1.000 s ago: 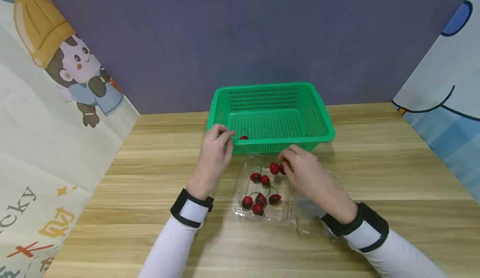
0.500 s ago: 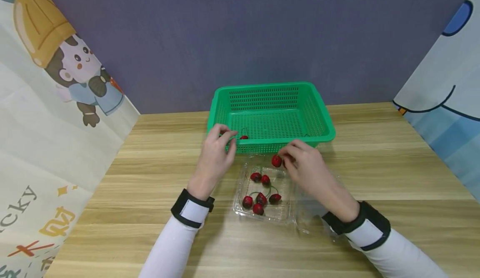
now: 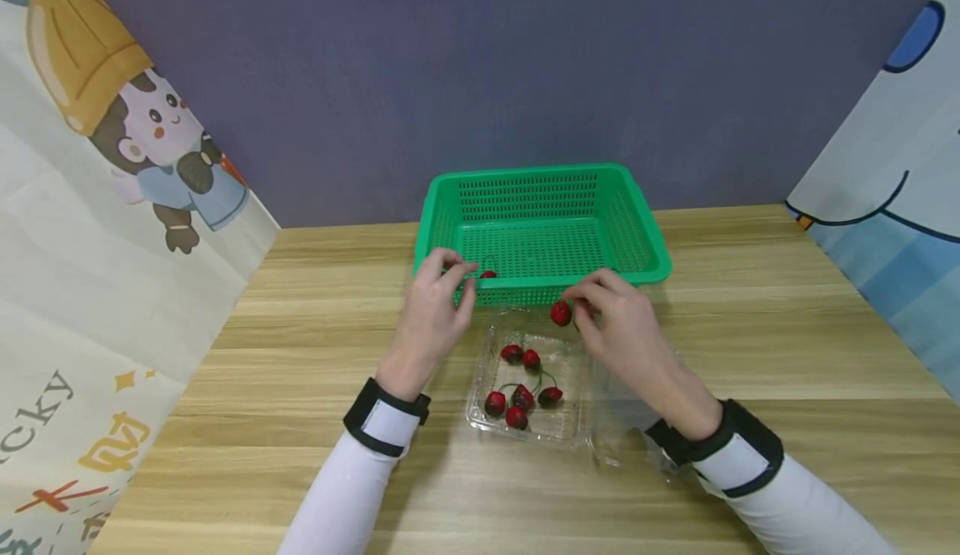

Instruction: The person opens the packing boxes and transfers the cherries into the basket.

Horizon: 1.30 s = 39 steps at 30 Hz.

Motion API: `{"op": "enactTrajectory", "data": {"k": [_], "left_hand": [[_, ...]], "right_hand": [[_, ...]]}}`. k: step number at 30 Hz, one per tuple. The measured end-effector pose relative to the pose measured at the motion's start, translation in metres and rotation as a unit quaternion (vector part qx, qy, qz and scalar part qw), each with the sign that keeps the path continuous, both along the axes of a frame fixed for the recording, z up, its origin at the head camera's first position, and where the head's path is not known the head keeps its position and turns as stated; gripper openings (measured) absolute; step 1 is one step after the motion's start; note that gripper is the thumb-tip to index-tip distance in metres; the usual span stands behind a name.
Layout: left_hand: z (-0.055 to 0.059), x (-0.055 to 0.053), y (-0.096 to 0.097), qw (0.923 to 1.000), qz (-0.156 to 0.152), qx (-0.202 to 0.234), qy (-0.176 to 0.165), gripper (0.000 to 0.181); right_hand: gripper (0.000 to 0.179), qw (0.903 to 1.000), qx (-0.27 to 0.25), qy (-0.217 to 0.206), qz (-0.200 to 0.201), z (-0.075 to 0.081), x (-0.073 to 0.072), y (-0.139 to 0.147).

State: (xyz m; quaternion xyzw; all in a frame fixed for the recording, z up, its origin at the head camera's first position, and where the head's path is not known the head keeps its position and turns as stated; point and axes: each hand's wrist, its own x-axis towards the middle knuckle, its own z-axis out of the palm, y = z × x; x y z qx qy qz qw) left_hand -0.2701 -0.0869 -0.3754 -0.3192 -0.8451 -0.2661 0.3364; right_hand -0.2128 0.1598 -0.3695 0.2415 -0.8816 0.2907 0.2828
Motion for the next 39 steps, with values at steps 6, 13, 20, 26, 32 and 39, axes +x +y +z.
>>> {"op": "enactTrajectory", "data": {"k": [6,13,20,26,32,39], "left_hand": [[-0.001,0.000,0.001,1.0000,0.001,-0.003,-0.002,0.015],[0.000,0.002,0.005,0.9998,-0.019,-0.002,0.008,0.016],[0.002,0.007,0.010,0.9978,-0.065,-0.003,0.008,0.016],[0.004,0.013,0.015,0.9958,-0.089,-0.022,-0.004,0.015],[0.003,0.014,0.018,0.9914,-0.117,-0.058,-0.013,0.017],[0.001,0.015,0.019,0.9804,-0.166,-0.103,-0.022,0.017]], "right_hand": [[0.018,0.9998,-0.011,0.016,0.005,0.002,-0.002,0.004],[0.020,0.9986,-0.032,0.042,0.006,0.007,-0.005,0.009],[0.021,0.9936,-0.078,0.082,-0.001,0.013,-0.006,0.014],[0.021,0.9900,-0.098,0.100,-0.015,0.016,-0.009,0.018],[0.023,0.9870,-0.113,0.111,-0.025,0.016,-0.012,0.020],[0.023,0.9834,-0.123,0.129,-0.035,0.017,-0.015,0.026]]}}
